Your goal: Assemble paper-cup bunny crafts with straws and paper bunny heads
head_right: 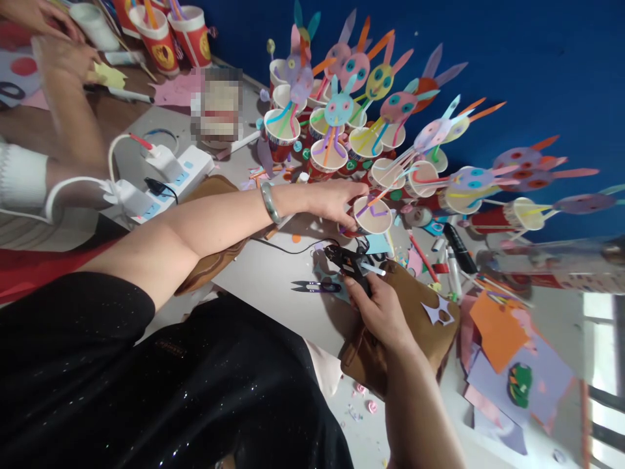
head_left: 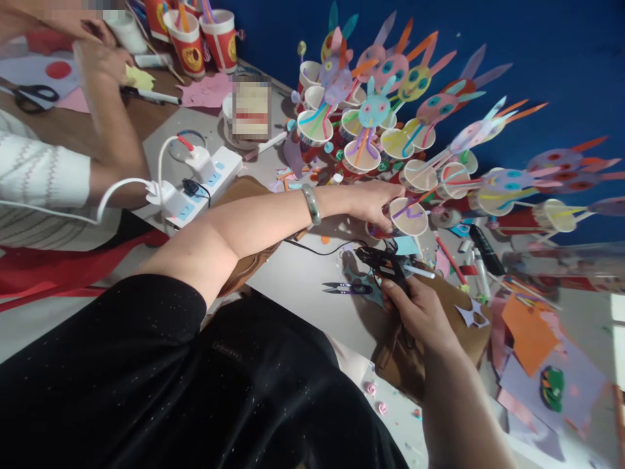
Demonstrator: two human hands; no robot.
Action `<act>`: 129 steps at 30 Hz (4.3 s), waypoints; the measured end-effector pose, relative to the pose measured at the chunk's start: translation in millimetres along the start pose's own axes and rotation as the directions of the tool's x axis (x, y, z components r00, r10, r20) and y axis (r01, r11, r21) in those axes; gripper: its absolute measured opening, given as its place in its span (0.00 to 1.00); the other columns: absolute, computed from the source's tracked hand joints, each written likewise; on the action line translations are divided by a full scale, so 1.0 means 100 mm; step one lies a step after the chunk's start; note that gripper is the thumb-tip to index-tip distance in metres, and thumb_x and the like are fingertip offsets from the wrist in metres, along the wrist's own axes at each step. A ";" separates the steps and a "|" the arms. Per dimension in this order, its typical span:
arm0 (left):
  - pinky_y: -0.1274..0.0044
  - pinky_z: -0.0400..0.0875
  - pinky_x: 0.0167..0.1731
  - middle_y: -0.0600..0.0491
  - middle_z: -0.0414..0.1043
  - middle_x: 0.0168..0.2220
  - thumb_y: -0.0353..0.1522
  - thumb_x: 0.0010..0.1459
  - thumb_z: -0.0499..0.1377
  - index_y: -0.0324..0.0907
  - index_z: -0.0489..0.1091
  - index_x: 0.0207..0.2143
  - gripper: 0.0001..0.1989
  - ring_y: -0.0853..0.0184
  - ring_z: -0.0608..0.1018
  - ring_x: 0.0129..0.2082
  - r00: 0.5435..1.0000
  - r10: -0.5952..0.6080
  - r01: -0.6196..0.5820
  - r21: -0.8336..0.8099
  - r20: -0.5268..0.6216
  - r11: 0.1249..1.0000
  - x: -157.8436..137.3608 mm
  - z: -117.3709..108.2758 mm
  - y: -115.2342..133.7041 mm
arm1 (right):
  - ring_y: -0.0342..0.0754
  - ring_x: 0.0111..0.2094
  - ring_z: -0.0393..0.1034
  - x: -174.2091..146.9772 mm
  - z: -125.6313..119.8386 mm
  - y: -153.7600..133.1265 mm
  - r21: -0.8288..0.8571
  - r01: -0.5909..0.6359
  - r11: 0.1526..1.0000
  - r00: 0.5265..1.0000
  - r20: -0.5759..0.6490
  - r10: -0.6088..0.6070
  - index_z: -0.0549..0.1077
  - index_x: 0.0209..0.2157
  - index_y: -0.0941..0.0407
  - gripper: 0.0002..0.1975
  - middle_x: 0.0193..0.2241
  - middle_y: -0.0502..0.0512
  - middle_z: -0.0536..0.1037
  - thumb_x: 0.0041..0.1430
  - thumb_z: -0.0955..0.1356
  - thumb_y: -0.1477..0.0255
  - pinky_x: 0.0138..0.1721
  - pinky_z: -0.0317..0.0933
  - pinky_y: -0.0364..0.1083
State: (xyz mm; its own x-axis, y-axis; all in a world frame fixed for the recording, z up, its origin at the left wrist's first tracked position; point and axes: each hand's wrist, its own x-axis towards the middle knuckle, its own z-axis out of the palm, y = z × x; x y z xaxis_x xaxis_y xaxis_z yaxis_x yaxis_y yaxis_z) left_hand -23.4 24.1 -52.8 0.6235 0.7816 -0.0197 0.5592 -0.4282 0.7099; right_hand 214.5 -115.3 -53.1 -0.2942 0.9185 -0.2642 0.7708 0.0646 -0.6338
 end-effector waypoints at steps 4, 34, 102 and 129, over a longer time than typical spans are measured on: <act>0.69 0.65 0.44 0.44 0.75 0.49 0.35 0.48 0.67 0.37 0.70 0.54 0.29 0.57 0.75 0.46 1.000 0.012 -0.012 -0.007 -0.007 1.000 0.01 0.01 -0.02 | 0.46 0.21 0.64 0.05 0.04 -0.04 -0.010 -0.002 1.000 1.000 0.011 0.002 0.67 0.25 0.52 0.24 0.17 0.48 0.71 0.63 0.66 0.47 0.25 0.58 0.46; 0.68 0.69 0.44 0.44 0.81 0.40 0.27 0.40 0.73 0.36 0.80 0.48 0.28 0.53 0.79 0.44 0.944 -0.270 0.229 0.212 0.190 0.950 -0.20 -0.27 0.23 | 0.49 0.19 0.65 0.11 0.10 0.03 -0.102 0.033 0.994 0.999 0.028 -0.030 0.66 0.22 0.50 0.31 0.15 0.50 0.70 0.63 0.61 0.39 0.25 0.59 0.49; 0.68 0.70 0.40 0.47 0.81 0.28 0.27 0.45 0.68 0.39 0.84 0.32 0.09 0.58 0.78 0.32 0.859 -0.366 0.225 0.377 0.358 0.898 -0.22 0.00 0.37 | 0.51 0.22 0.67 0.03 0.07 0.04 -0.156 0.029 0.987 0.999 0.018 -0.027 0.62 0.25 0.49 0.26 0.18 0.51 0.71 0.65 0.62 0.43 0.26 0.59 0.50; 0.69 0.69 0.40 0.46 0.81 0.29 0.29 0.48 0.69 0.40 0.85 0.36 0.10 0.59 0.78 0.32 0.843 -0.383 0.253 0.348 0.379 0.902 -0.22 0.00 0.35 | 0.50 0.21 0.65 0.07 0.06 0.00 -0.171 0.070 0.983 0.997 0.030 -0.066 0.62 0.25 0.48 0.26 0.17 0.50 0.70 0.64 0.62 0.42 0.25 0.58 0.49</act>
State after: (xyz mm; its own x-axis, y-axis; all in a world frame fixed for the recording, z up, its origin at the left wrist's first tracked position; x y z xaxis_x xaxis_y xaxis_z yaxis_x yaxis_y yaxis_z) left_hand -17.9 -7.6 -27.5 0.5183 0.6508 -0.5548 0.8530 -0.3465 0.3904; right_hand 209.1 -111.1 -59.5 -0.3613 0.9000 -0.2439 0.8336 0.1946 -0.5170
